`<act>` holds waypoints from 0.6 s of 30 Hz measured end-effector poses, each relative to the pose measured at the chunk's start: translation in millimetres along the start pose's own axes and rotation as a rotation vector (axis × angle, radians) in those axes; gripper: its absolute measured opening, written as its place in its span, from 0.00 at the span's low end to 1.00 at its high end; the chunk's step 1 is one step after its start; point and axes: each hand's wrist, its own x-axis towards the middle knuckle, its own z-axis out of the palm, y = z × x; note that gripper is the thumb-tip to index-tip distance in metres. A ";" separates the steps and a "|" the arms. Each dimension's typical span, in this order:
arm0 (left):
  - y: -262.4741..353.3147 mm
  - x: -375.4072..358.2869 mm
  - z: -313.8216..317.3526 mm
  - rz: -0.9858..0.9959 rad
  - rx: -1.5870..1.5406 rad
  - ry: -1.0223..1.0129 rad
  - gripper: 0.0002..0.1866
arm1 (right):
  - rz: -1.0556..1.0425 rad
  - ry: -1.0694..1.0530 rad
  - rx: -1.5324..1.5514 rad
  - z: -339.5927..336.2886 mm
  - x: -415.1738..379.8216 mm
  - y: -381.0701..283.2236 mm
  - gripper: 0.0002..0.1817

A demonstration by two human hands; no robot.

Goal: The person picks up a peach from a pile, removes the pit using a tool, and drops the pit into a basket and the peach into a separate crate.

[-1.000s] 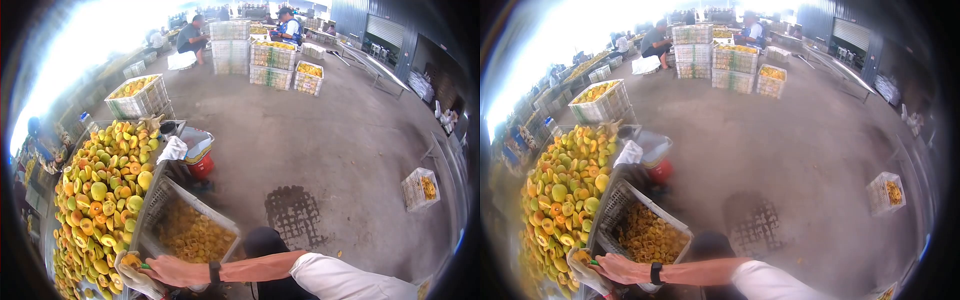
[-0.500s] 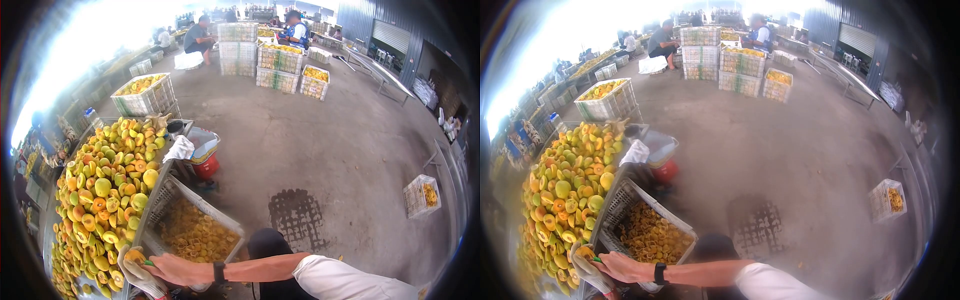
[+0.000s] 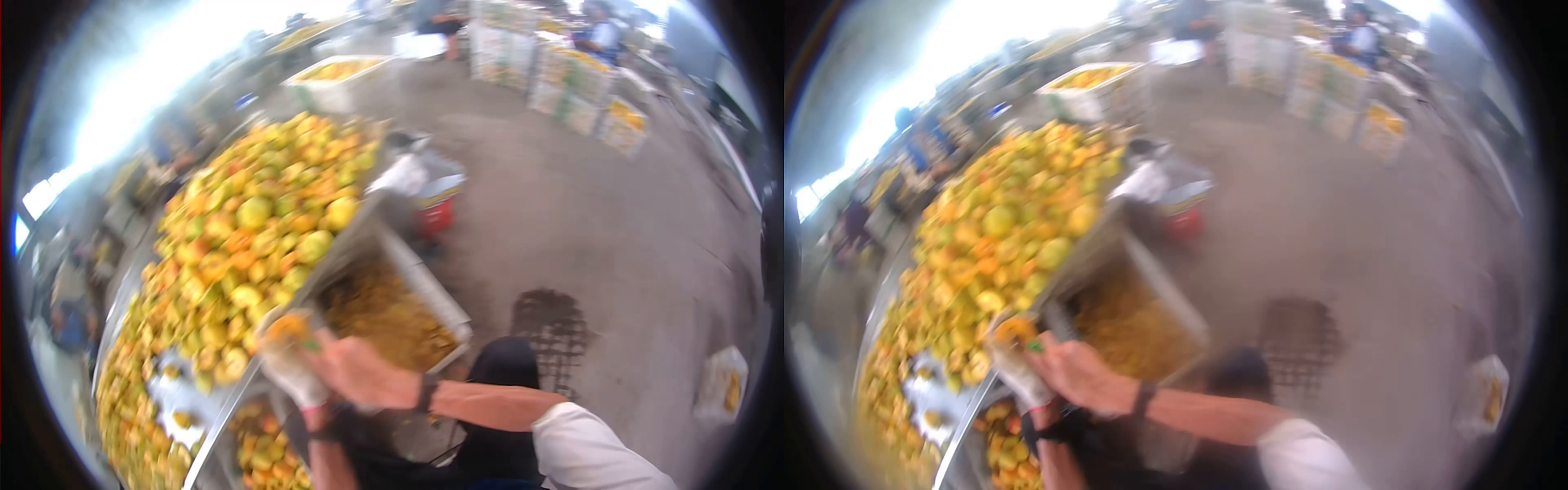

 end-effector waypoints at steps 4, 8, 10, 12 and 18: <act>16.7 -1.0 9.2 -0.043 -0.208 -0.055 0.30 | -0.152 -0.012 -0.143 8.6 3.9 17.2 0.13; 16.5 -0.5 7.8 -0.052 -0.231 -0.035 0.31 | -0.082 -0.049 -0.141 5.8 3.4 15.4 0.16; 18.0 0.2 7.2 -0.032 -0.205 -0.039 0.31 | -0.009 -0.087 -0.086 1.9 4.7 10.8 0.17; 17.4 -2.8 5.2 -0.045 -0.195 -0.033 0.31 | -0.006 -0.121 -0.132 -2.3 2.7 6.0 0.17; 30.8 3.4 -0.3 -0.113 -0.166 -0.065 0.31 | -0.075 -0.173 -0.093 -8.6 3.4 8.8 0.15</act>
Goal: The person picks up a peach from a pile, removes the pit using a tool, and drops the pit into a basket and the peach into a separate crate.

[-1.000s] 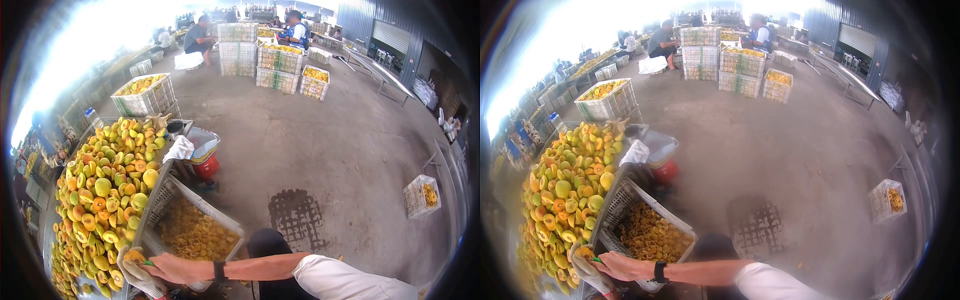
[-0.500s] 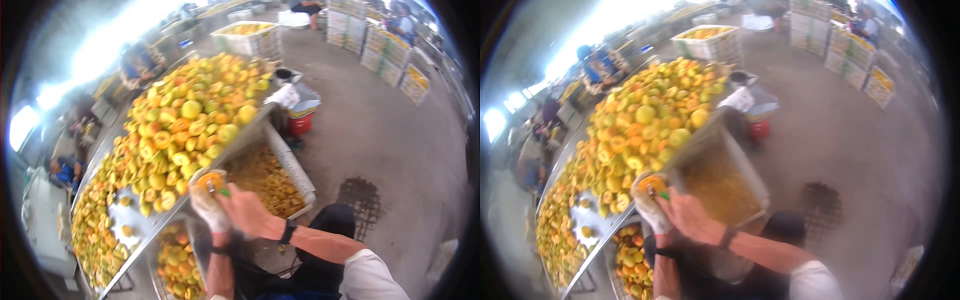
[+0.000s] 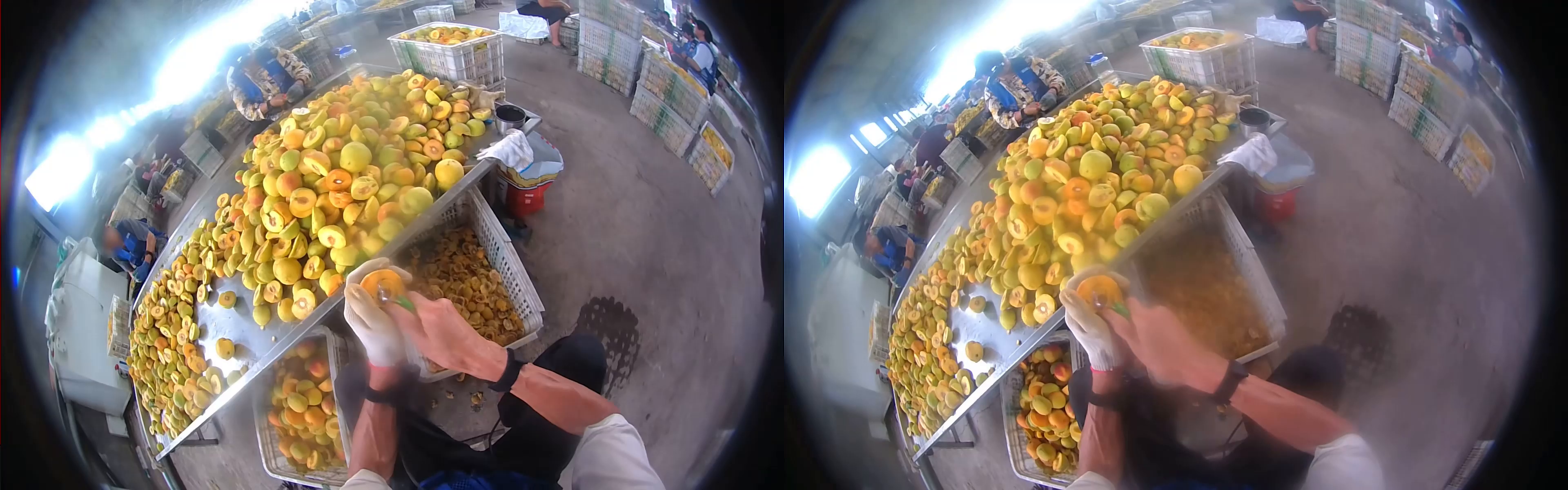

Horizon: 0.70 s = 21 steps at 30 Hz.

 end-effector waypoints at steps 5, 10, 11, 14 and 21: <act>2.7 3.5 -6.0 -0.103 -0.058 -0.030 0.33 | -0.107 0.019 0.043 -11.9 1.0 -7.2 0.15; -5.6 5.5 -8.6 -0.210 -0.348 -0.075 0.34 | -0.009 0.239 0.119 2.9 4.8 -7.5 0.14; -4.7 3.0 -8.0 -0.212 -0.350 -0.071 0.34 | -0.007 0.235 0.118 3.0 3.9 -7.7 0.14; 5.1 4.4 -1.5 -0.386 -0.704 0.037 0.34 | 0.013 0.368 0.309 -7.9 11.6 -18.4 0.14; -13.6 7.9 -7.5 -0.368 -0.813 -0.160 0.32 | -0.007 0.377 0.203 -9.1 18.6 1.5 0.15</act>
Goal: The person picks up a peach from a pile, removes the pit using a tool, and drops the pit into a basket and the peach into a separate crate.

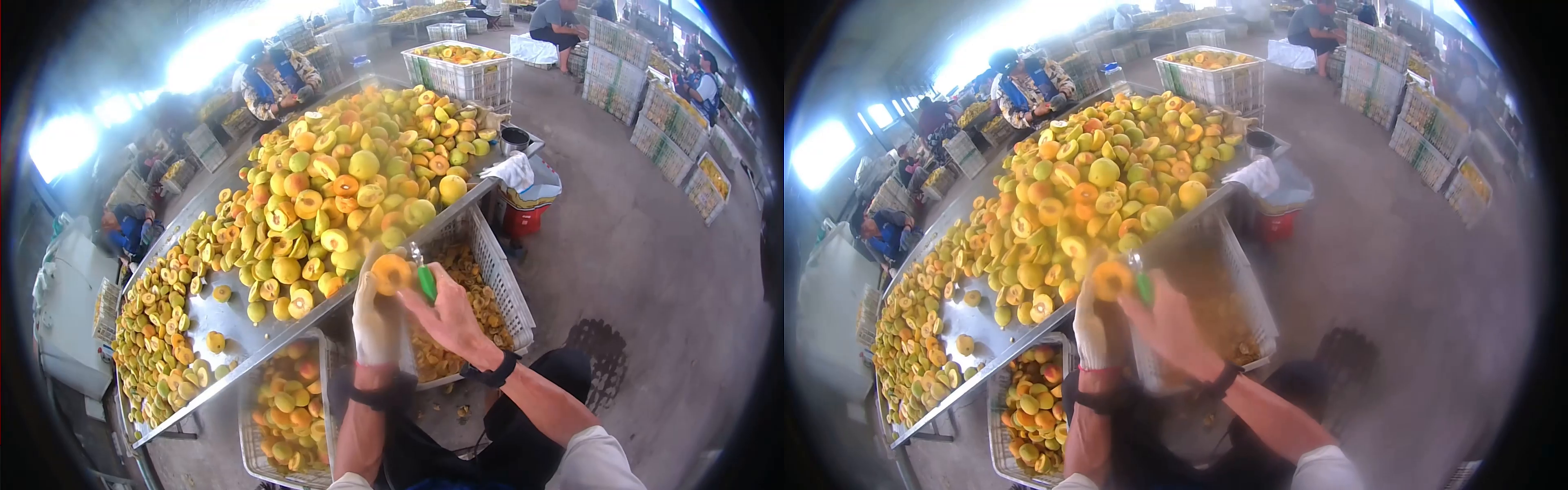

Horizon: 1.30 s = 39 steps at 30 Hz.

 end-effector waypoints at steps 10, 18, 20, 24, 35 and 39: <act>15.4 -6.0 7.3 -0.260 0.510 0.252 0.27 | -0.197 -0.038 -0.240 -18.7 14.1 7.2 0.12; 5.1 0.2 -15.6 -0.095 0.101 0.303 0.23 | -0.045 -0.112 -0.258 -7.8 -3.3 -14.4 0.16; 7.3 1.0 -13.3 -0.093 0.024 0.222 0.23 | 0.032 -0.234 -0.351 -2.8 -6.3 -3.3 0.19; 8.6 1.2 -12.6 -0.115 -0.018 0.202 0.23 | 0.012 -0.247 -0.403 0.0 -7.5 -5.2 0.19; 0.2 -2.3 -6.2 0.004 0.070 0.250 0.25 | 0.002 -0.259 -0.382 11.4 -10.9 10.2 0.23; -6.5 -1.6 -7.4 0.050 0.112 0.290 0.27 | -0.096 -0.291 -0.305 18.6 -10.2 23.6 0.25</act>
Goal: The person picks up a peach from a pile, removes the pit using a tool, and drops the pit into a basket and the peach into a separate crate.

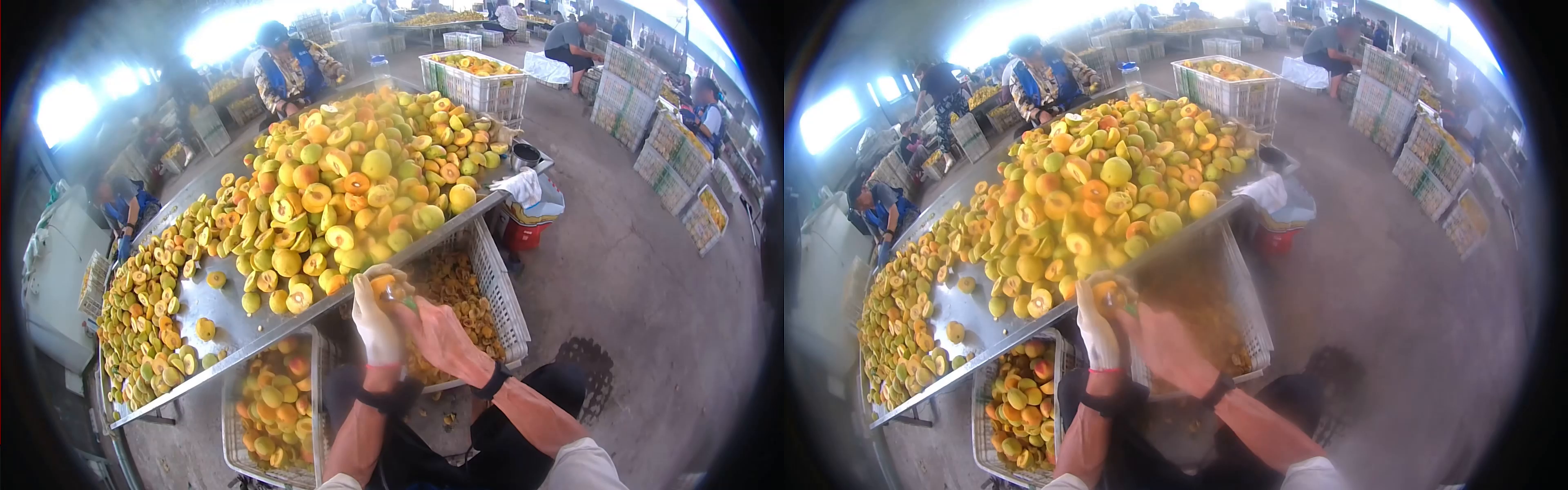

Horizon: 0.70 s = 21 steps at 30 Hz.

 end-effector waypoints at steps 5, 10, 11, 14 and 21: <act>-2.8 -3.0 7.1 0.146 0.159 0.009 0.28 | 0.146 -0.087 0.109 -0.9 -1.0 -16.1 0.13; 10.5 -4.2 11.2 0.120 0.220 0.000 0.28 | 0.109 -0.125 0.187 -14.4 -2.5 -22.5 0.12; 10.2 -2.0 7.6 0.095 0.264 -0.022 0.28 | 0.137 -0.195 0.198 -19.0 -2.5 -23.6 0.12; 9.9 -4.4 9.1 0.074 0.341 -0.050 0.27 | 0.159 -0.225 0.224 -23.4 -3.9 -19.7 0.14; 2.6 -9.4 12.5 0.210 0.387 -0.053 0.25 | 0.094 -0.141 0.186 -25.3 -9.6 -20.4 0.14</act>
